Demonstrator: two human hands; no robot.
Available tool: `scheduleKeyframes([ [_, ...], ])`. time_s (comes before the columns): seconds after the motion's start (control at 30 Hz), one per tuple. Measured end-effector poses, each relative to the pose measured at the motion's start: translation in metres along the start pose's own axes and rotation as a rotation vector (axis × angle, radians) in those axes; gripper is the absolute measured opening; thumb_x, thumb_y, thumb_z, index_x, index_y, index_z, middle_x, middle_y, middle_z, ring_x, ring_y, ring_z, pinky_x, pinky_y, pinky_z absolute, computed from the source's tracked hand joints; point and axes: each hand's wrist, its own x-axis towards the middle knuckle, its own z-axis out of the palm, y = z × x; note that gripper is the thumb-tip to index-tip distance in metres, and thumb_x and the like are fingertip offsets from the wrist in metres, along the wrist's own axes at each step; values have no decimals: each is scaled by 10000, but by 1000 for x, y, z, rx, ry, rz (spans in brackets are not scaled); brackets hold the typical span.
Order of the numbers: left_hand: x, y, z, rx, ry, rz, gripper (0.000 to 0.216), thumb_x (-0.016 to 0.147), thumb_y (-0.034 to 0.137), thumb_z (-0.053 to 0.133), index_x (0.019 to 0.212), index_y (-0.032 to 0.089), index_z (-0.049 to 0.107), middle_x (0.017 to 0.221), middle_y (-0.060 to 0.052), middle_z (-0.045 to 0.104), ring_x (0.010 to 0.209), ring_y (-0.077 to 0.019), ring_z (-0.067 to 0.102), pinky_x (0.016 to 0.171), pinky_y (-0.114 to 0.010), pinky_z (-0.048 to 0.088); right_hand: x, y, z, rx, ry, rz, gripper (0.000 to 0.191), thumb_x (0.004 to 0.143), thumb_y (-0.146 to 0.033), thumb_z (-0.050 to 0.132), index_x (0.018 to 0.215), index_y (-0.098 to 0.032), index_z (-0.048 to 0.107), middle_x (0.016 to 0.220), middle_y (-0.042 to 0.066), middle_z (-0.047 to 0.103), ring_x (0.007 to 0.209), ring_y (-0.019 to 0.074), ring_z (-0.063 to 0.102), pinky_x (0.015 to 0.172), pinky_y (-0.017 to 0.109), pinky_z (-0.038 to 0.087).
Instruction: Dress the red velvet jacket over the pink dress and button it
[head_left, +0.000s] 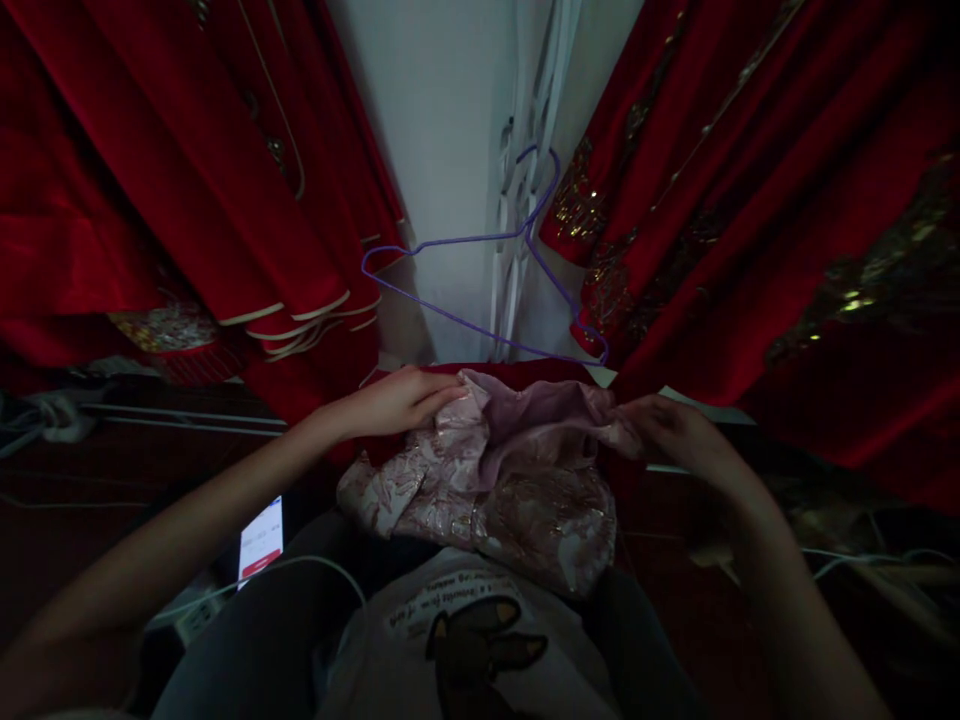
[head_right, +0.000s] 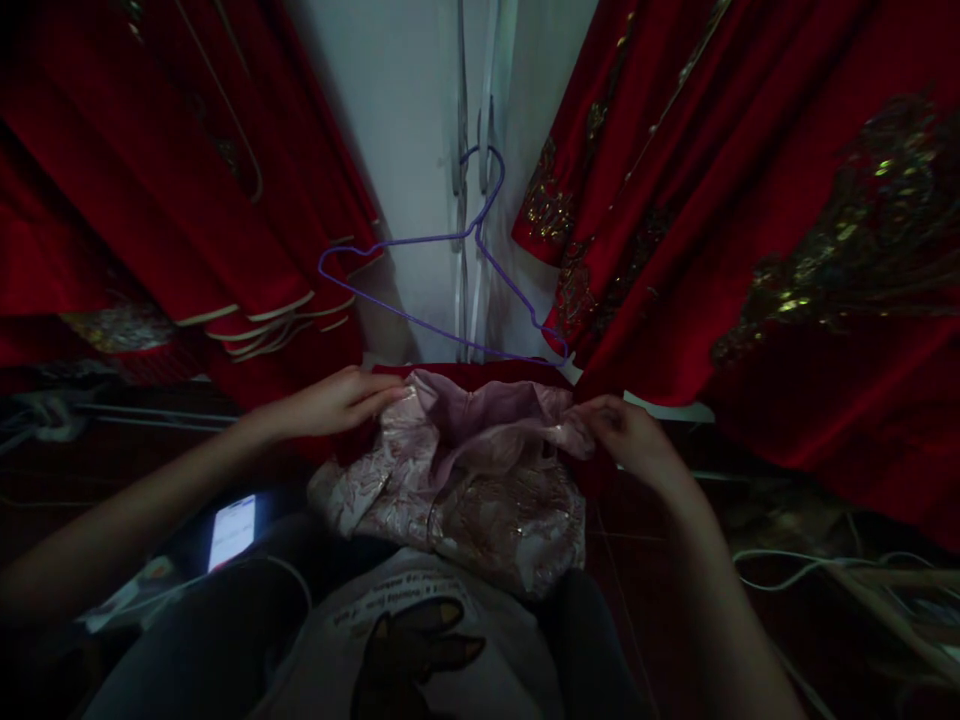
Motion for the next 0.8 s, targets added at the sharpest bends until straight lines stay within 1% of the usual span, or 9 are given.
scheduleKeyframes([
  [0.07,27,17,-9,91,76,177,372,1004,383,348,923,204,664,993,-73,661,974,-189,617,913,-336,462,-10,-31,5,-65,72,-106,250,841,-465,602,875,-226,670,869,51,734,810,229,691,747,369,557],
  [0.1,42,17,-9,174,162,224,359,997,371,373,920,195,677,1098,-89,640,1100,-214,579,998,-383,426,-14,-48,8,-97,114,-143,251,861,-468,585,884,-228,653,856,49,724,798,226,684,734,364,551],
  [0.17,68,3,-2,349,294,185,335,983,349,421,903,170,693,1242,-112,579,1234,-254,491,1096,-485,335,-18,-75,10,-155,184,-184,246,887,-473,554,896,-237,624,861,47,711,784,222,675,728,359,541],
  [0.27,92,-32,21,525,330,64,339,966,333,460,865,127,709,1160,-159,588,1173,-285,501,1100,-554,283,-17,-91,6,-208,317,-183,254,900,-481,508,934,-242,589,885,59,702,789,234,673,730,369,534],
  [0.33,96,-49,32,567,335,55,367,974,354,443,876,131,717,1064,-149,599,1084,-273,522,1039,-513,336,-13,-87,-3,-267,428,-132,265,887,-485,493,950,-242,578,903,78,702,818,263,676,750,402,529],
  [0.4,93,-58,35,555,353,78,399,989,371,405,891,146,719,991,-125,601,1014,-254,524,988,-470,358,-9,-76,-15,-341,517,-38,253,863,-475,501,949,-251,581,926,93,708,865,298,680,795,441,517],
  [0.53,83,-63,23,536,348,96,439,1001,390,365,867,161,714,939,-98,600,953,-233,518,970,-454,338,0,-49,-30,-391,606,133,172,817,-420,531,899,-276,580,936,102,713,924,325,681,855,456,499],
  [0.63,78,-66,16,550,332,78,450,1002,391,358,857,154,712,943,-99,594,948,-234,510,980,-463,323,5,-34,-31,-416,631,194,158,810,-408,530,882,-274,573,945,125,707,935,330,675,863,455,491],
  [0.8,73,-62,15,519,343,74,444,1002,385,357,861,161,714,940,-95,584,960,-235,498,999,-468,308,10,-23,-24,-425,605,146,147,829,-387,505,883,-262,561,916,118,711,899,308,679,850,429,486],
])
